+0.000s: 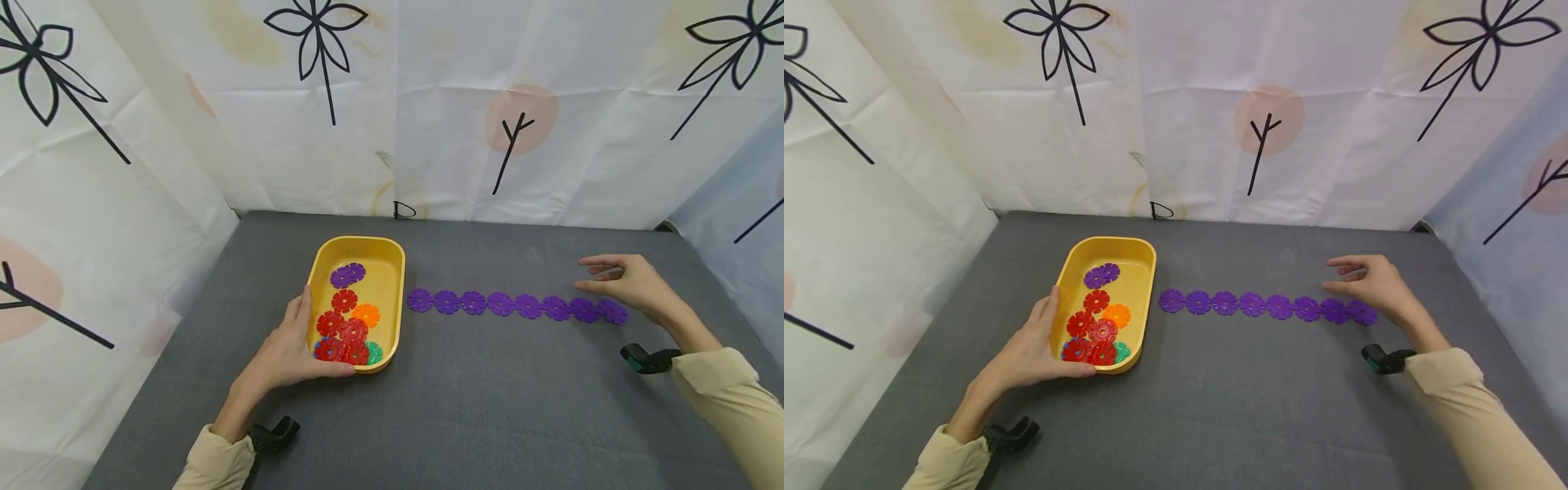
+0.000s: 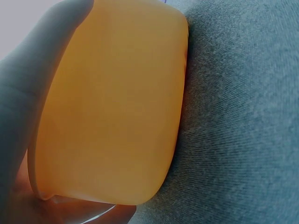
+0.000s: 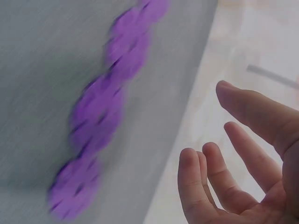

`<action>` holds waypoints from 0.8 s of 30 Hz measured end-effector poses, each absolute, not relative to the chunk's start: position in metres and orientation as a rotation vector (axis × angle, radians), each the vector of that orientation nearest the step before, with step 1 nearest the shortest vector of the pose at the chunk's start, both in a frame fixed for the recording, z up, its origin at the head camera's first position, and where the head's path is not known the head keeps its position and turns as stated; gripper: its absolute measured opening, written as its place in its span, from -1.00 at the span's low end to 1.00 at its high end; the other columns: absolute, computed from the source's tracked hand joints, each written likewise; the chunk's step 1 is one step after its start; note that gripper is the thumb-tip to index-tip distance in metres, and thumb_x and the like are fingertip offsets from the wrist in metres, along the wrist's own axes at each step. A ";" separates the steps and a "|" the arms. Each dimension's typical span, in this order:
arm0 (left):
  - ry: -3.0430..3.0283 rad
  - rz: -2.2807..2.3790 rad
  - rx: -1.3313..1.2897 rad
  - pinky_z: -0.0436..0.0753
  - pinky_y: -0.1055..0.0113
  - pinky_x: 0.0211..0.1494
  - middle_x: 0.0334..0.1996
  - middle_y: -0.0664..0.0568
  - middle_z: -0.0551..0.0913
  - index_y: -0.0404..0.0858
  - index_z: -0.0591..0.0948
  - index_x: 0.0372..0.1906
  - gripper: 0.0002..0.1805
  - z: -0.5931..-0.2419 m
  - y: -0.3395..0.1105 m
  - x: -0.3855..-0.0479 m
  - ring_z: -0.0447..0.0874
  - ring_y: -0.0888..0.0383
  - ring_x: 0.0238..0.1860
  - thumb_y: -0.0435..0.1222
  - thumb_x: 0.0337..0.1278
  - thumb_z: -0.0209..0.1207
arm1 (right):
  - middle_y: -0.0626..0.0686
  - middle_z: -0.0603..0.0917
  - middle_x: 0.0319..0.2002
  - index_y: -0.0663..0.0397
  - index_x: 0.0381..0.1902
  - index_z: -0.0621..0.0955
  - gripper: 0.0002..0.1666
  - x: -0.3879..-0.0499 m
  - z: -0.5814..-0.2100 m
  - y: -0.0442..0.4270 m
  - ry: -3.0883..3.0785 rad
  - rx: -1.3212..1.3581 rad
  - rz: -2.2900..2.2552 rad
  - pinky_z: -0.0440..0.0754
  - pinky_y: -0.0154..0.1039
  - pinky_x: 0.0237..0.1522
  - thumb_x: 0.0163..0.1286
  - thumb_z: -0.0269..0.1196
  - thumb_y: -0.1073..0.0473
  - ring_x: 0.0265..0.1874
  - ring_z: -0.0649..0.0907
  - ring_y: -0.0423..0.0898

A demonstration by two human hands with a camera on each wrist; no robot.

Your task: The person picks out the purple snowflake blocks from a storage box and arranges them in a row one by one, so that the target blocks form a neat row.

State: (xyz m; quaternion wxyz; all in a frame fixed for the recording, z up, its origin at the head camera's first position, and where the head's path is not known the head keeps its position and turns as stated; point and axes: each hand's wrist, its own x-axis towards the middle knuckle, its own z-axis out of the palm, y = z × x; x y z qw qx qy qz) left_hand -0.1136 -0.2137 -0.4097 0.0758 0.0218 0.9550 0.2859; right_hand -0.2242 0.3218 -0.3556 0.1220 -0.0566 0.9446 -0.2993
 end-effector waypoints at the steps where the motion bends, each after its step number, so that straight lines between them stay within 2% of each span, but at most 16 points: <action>1: 2.865 0.858 0.067 0.68 -0.17 0.20 0.58 -0.23 0.00 -0.20 -0.28 0.67 0.62 -0.410 -0.214 -0.114 0.44 -0.29 0.32 0.38 -0.35 0.47 | 0.55 0.44 0.31 0.36 0.43 0.40 -0.22 -0.226 -0.353 0.314 2.760 -0.187 -0.889 0.65 0.26 0.07 0.47 0.30 -0.04 0.24 0.52 0.46; 13: 2.867 0.870 0.062 0.69 -0.18 0.18 0.58 -0.20 0.01 -0.16 -0.27 0.67 0.63 -0.413 -0.214 -0.114 0.45 -0.29 0.31 0.36 -0.39 0.50 | 0.34 0.55 0.32 0.16 0.37 0.52 -0.35 -0.244 -0.327 0.214 2.684 -0.438 -1.039 0.60 0.26 0.18 0.41 0.37 0.03 0.28 0.55 0.30; 24: 2.867 0.879 0.059 0.70 -0.15 0.16 0.58 -0.19 0.01 -0.16 -0.27 0.67 0.63 -0.412 -0.214 -0.114 0.48 -0.27 0.29 0.35 -0.39 0.51 | 0.26 0.62 0.24 0.14 0.27 0.62 -0.45 -0.259 -0.314 0.116 2.585 -0.661 -1.143 0.65 0.14 0.17 0.34 0.42 0.18 0.20 0.62 0.21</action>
